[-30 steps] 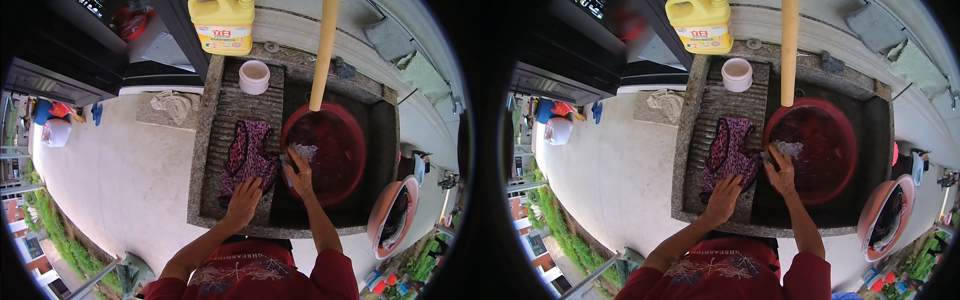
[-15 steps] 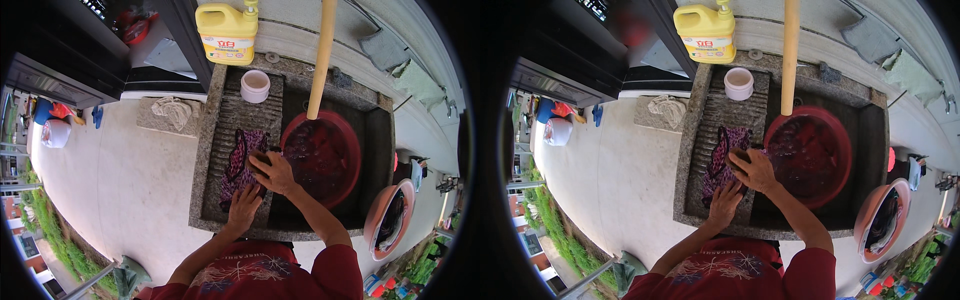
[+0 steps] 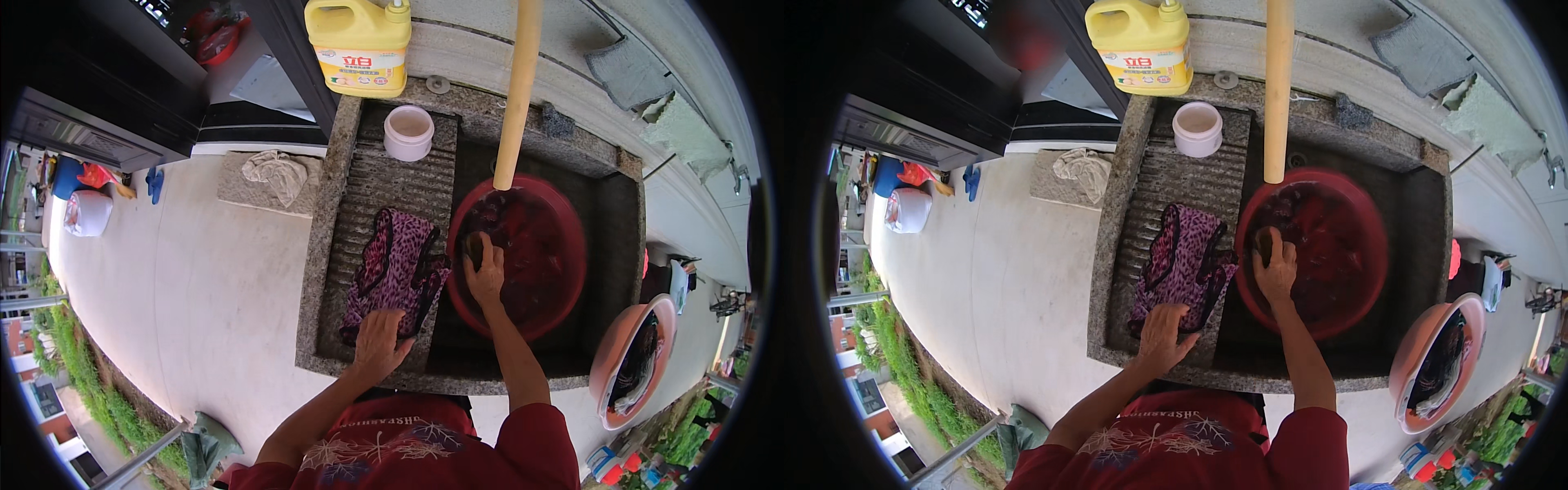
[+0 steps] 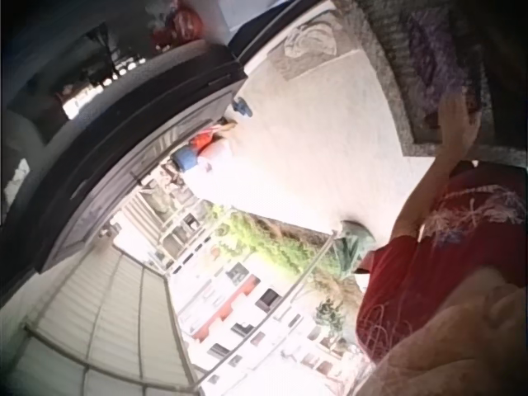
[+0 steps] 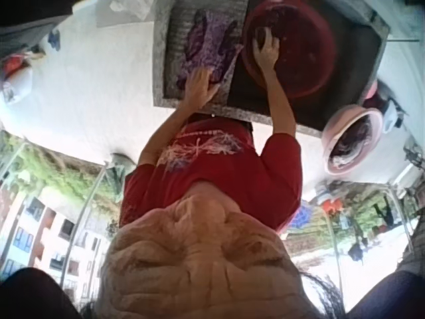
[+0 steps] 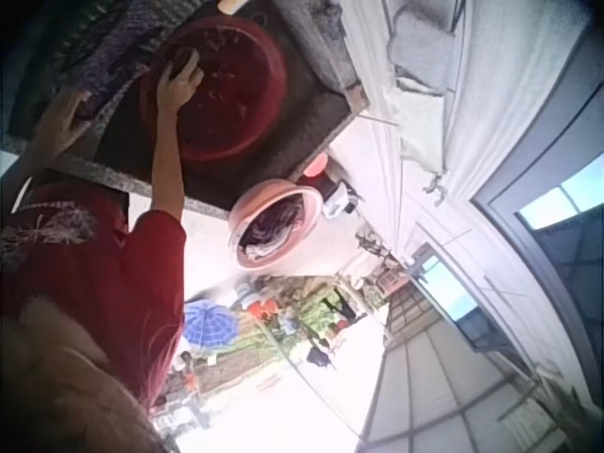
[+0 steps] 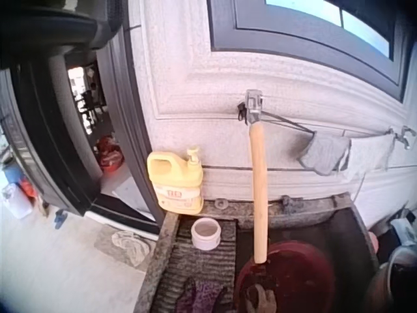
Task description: The person washes a patterned cloth and a red cloth by hand at an outdoor stone sink. They scrub the items on a washboard using a bar of soap, rinse them in a red basin filled with water, and wring them out. The person repeats this process for each item, transferring them between the washboard and the basin.
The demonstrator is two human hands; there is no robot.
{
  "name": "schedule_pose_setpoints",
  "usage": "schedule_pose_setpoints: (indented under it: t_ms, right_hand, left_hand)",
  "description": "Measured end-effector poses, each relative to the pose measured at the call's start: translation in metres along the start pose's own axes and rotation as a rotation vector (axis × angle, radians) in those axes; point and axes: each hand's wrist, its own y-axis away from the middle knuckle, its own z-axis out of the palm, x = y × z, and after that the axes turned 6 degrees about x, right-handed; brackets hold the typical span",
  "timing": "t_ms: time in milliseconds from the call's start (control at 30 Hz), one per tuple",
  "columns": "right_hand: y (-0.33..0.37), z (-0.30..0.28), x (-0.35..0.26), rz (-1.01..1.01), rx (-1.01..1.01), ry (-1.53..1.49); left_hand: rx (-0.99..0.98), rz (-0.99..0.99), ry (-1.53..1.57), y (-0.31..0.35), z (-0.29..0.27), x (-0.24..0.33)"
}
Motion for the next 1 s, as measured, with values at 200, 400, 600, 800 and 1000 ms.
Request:
schedule_pose_setpoints:
  t_ms: [200,400,600,800,1000]
  right_hand:
    - [0.022,-0.003,0.052,0.185,-0.396,0.189]
    - [-0.008,-0.043,-0.073,-0.154,-0.262,-0.507]
    - [-0.013,0.017,-0.149,-0.811,-0.353,-0.246]
    - [-0.109,0.07,-0.137,-0.268,-0.21,-0.125]
    - [-0.002,0.019,-0.178,-0.771,-0.332,-0.162]
  left_hand:
    - [-0.021,0.077,-0.115,-0.016,0.024,-0.002]
    - [-0.301,0.233,-0.167,0.009,0.016,0.003]
    - [-0.346,0.247,-0.108,0.01,0.016,-0.002]
    - [-0.237,0.158,0.157,0.016,0.015,-0.016]
    - [-0.305,0.152,-0.282,0.032,-0.02,-0.027]
